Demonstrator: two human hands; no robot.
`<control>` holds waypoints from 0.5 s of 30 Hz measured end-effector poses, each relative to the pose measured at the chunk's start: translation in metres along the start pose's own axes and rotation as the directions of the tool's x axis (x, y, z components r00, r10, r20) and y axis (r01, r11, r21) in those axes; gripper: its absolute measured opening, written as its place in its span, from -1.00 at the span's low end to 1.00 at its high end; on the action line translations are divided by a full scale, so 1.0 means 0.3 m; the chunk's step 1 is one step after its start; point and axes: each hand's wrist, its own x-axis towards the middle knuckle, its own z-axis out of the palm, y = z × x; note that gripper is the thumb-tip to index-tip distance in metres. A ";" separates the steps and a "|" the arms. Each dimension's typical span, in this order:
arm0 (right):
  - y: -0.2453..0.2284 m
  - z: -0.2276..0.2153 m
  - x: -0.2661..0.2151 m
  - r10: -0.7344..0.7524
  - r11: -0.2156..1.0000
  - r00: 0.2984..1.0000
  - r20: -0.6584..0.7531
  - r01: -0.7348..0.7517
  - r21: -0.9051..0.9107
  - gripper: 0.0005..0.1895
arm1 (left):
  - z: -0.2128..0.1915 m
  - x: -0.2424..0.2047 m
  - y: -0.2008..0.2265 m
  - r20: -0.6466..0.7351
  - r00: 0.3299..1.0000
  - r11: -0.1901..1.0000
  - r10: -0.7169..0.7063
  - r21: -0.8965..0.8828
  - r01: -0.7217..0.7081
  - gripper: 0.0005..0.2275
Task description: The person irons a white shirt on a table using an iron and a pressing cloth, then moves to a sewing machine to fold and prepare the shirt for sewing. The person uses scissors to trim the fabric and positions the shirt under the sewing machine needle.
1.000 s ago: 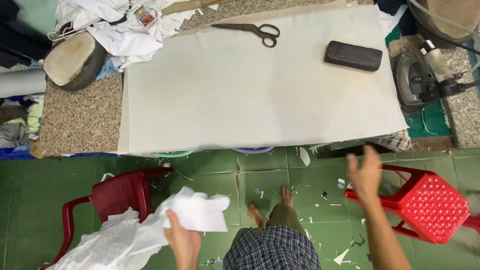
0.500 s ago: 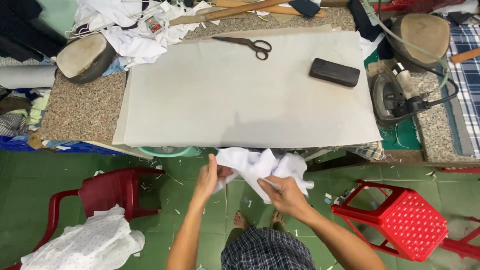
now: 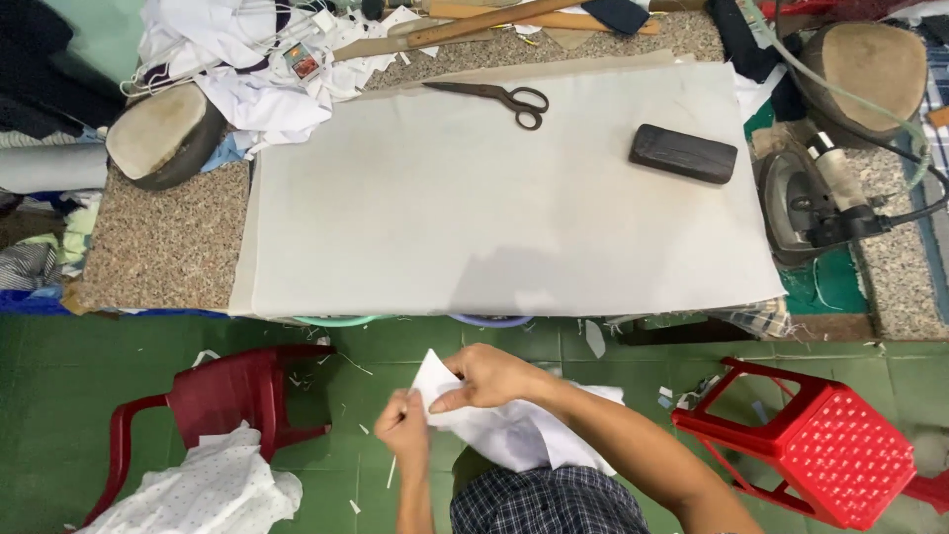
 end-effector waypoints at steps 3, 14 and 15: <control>-0.061 -0.024 0.045 0.071 0.961 0.992 0.106 -0.096 0.258 -0.29 | -0.188 0.249 0.126 0.064 0.897 0.841 0.438 0.322 -0.434 -0.61; 0.215 0.069 -0.117 -0.058 0.857 0.993 -0.099 0.101 0.505 -0.74 | 0.188 0.904 0.741 0.656 0.324 -0.042 0.681 0.476 -0.878 -0.40; 0.246 0.069 -0.137 -0.001 0.815 0.990 -0.144 0.084 0.573 -0.86 | 0.256 0.959 0.710 0.661 0.277 -0.054 0.697 0.434 -0.900 -0.41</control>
